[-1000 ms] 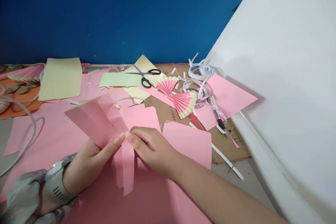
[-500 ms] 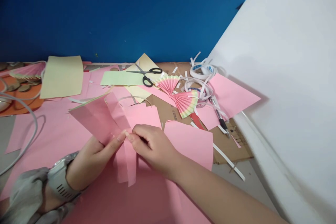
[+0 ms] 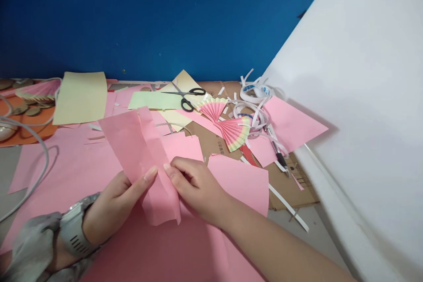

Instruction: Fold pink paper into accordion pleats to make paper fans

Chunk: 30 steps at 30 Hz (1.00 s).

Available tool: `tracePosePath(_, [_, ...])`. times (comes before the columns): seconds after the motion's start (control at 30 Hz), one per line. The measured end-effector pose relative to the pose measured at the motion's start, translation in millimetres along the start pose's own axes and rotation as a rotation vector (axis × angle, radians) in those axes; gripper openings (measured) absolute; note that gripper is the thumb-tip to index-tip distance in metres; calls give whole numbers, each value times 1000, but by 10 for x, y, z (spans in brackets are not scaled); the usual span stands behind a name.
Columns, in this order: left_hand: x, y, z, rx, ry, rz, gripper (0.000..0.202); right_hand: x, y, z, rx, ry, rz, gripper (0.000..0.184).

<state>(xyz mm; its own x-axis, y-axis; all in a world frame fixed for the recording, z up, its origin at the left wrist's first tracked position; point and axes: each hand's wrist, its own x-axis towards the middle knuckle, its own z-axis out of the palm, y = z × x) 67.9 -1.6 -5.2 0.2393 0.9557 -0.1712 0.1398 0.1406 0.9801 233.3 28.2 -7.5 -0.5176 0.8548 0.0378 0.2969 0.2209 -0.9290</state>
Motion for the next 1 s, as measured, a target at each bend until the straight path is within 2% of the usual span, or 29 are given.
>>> tracePosePath(0.23, [-4,1,-23,184,86,-58,35,0,9,7,-46,33,36,36])
tracePosePath(0.37, [8,5,-34,80,28,6,25,1,11,-1,-17,58,36,35])
tracePosePath(0.5, [16,-23,-28,47,-87,-48,30,2,15,-9,0,80,20,34])
tracePosePath(0.63, [8,-27,-22,94,-91,-88,34,1,5,-5,-19,95,39,35])
tracePosePath(0.8, [-10,30,-16,-21,-103,-55,20,-5,7,-3,-9,113,59,37])
tracePosePath(1.0, [-35,33,-22,-43,-109,-89,21,-2,42,-13,-49,154,50,38])
